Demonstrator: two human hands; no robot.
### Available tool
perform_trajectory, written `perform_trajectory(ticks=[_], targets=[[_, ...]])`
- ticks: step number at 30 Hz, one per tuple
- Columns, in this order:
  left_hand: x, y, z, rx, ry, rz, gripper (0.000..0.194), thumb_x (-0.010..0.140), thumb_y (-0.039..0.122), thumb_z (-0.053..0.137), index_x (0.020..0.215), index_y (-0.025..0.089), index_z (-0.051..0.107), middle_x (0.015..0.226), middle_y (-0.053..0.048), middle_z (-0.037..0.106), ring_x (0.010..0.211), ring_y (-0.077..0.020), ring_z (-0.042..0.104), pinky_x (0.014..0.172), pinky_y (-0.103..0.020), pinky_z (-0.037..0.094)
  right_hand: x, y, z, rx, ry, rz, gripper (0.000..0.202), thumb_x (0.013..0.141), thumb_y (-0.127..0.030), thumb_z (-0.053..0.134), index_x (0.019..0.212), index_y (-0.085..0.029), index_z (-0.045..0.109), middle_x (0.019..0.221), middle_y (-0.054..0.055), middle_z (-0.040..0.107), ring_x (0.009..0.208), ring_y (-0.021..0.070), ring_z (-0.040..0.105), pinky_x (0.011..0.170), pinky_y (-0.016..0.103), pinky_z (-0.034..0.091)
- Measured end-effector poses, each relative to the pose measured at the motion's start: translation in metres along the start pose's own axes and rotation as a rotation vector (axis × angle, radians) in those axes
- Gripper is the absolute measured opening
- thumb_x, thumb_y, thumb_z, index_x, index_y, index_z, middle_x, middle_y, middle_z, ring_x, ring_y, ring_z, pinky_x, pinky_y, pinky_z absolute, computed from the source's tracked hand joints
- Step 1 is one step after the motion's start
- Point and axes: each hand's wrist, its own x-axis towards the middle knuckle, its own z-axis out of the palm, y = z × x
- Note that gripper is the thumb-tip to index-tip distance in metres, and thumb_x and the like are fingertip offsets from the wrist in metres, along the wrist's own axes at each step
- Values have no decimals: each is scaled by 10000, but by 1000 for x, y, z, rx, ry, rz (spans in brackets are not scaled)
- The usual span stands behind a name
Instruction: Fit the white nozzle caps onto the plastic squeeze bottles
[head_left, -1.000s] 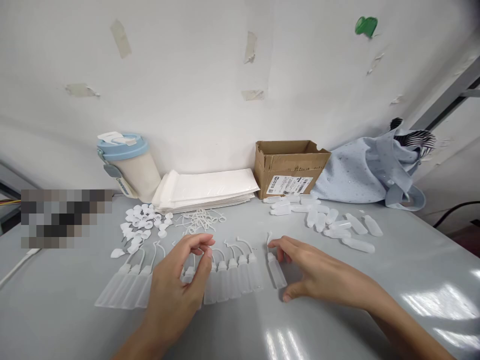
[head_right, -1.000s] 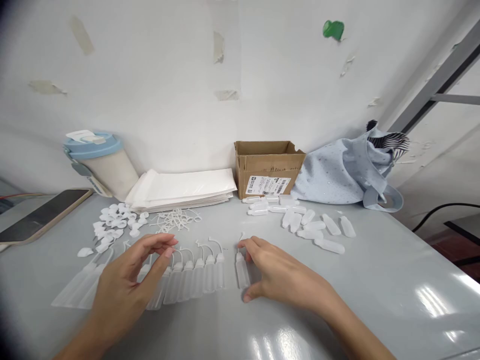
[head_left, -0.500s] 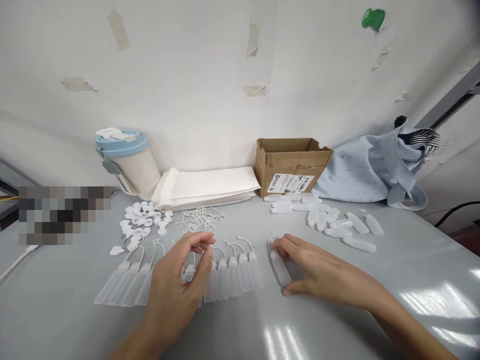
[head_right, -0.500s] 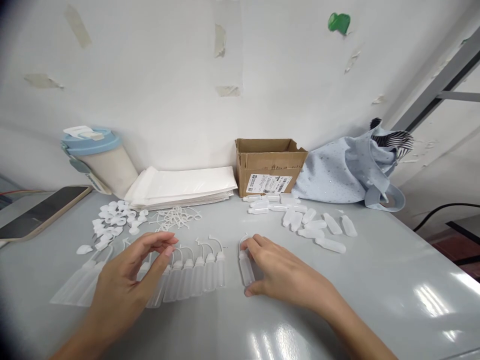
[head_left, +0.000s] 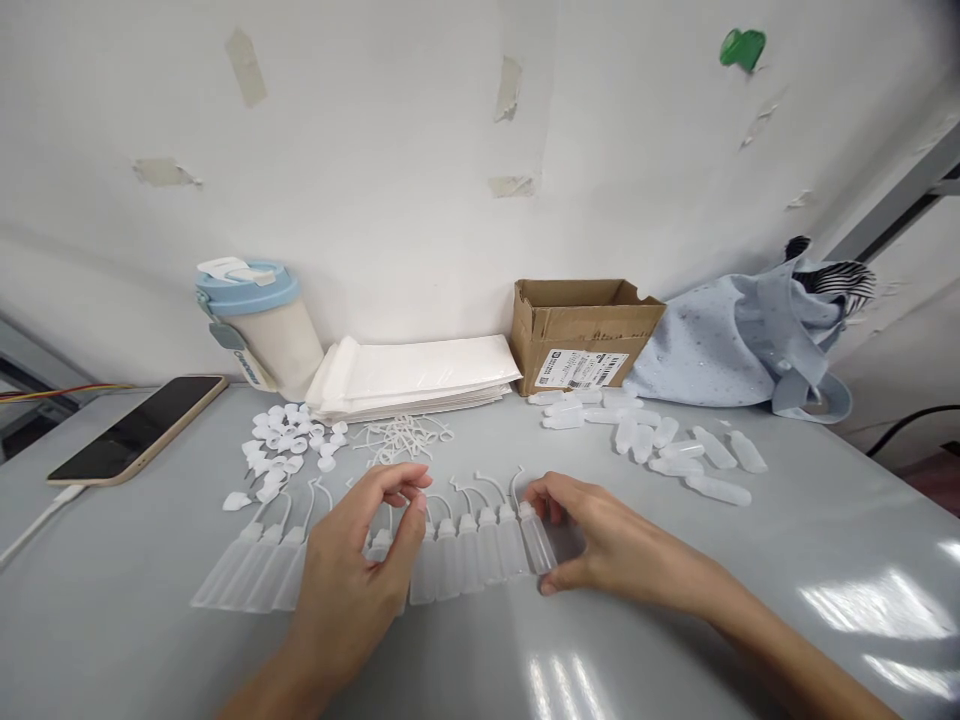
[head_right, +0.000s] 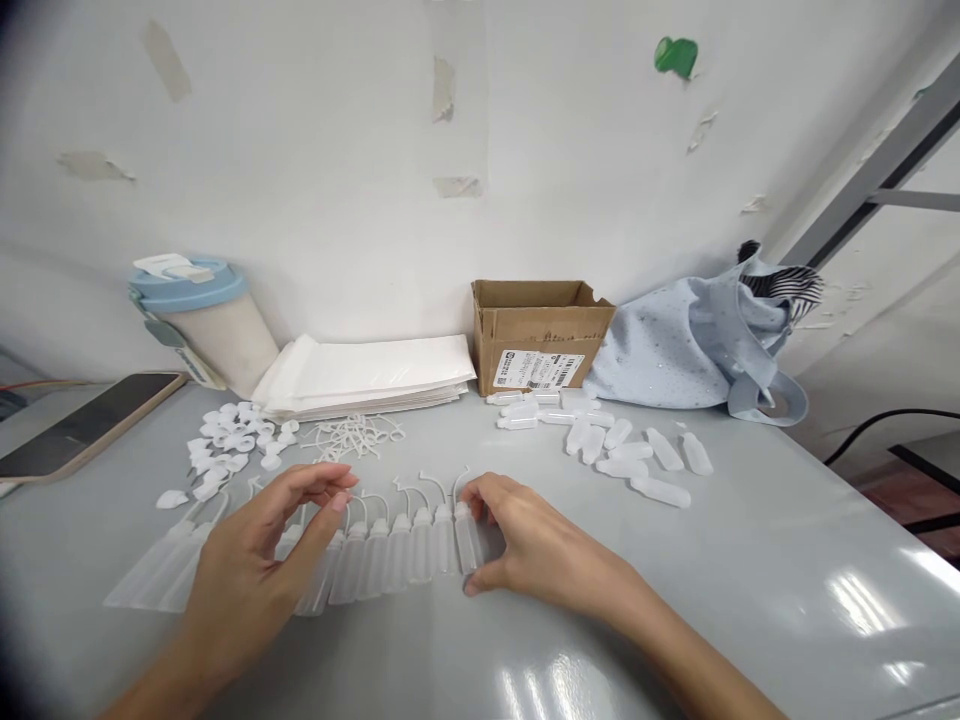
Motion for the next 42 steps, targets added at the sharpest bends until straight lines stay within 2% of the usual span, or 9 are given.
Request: perform_trajectory(ticks=[4,9,17,23,28,34,38,40,42], targets=[[0,-1,-1,12,0,31,159,867,337,519,982,264,603,915,-12,684,820,-172,630,522,-205,508,0,3,1,-1,5,-5,491,623,-254,805,1034,-218,539,960,3,547,909,199,525,782,299,434],[0,0,-1,1,-3,-21,184,855,360,520,976,255,610,926,-37,678,836,-195,639,398,-173,456,1,5,2,-27,3,-32,529,605,-356,831,1029,-218,546,988,12,543,943,212,522,803,306,438],[0,0,-1,-5,2,-16,184,848,355,522,973,253,611,911,-38,680,823,-191,640,381,-163,452,2,5,2,-63,-6,-26,549,615,-352,832,1062,-221,543,1008,17,535,965,218,525,820,313,435],[2,-2,-1,22,9,22,167,857,340,523,974,255,606,903,-21,682,807,-175,630,499,-200,513,1,6,1,-58,-18,-27,592,586,-372,844,1072,-213,545,1007,18,535,960,223,526,812,312,437],[3,0,1,10,18,-19,184,847,361,526,975,258,609,913,-21,682,805,-184,622,387,-171,427,1,10,1,-36,-34,-34,724,581,-439,834,1182,-195,513,1039,40,538,982,237,528,851,342,439],[11,-4,-2,85,5,-65,241,842,385,487,994,249,617,1009,-40,671,825,-203,626,388,-189,412,0,14,-8,-13,9,-33,764,590,-506,806,1229,-233,488,1066,41,540,1014,248,532,876,365,441],[21,-16,-6,208,-68,-27,298,847,383,430,1004,227,630,1133,-65,631,981,-264,598,518,-277,513,1,14,-19,-38,140,9,692,623,-513,782,1191,-245,490,1143,50,539,1043,253,531,871,367,454],[24,-25,-7,269,-91,35,336,876,379,376,1014,205,628,1169,-86,609,1099,-295,540,700,-375,548,3,17,-23,-69,231,8,592,706,-541,713,1169,-244,495,1188,60,534,1079,257,524,894,377,452],[26,-32,-6,326,-116,113,370,906,361,327,1055,185,616,1217,-100,583,1196,-309,466,900,-480,480,7,23,-25,-134,332,-18,502,803,-541,617,1183,-240,485,1224,74,527,1141,263,501,943,400,432]])
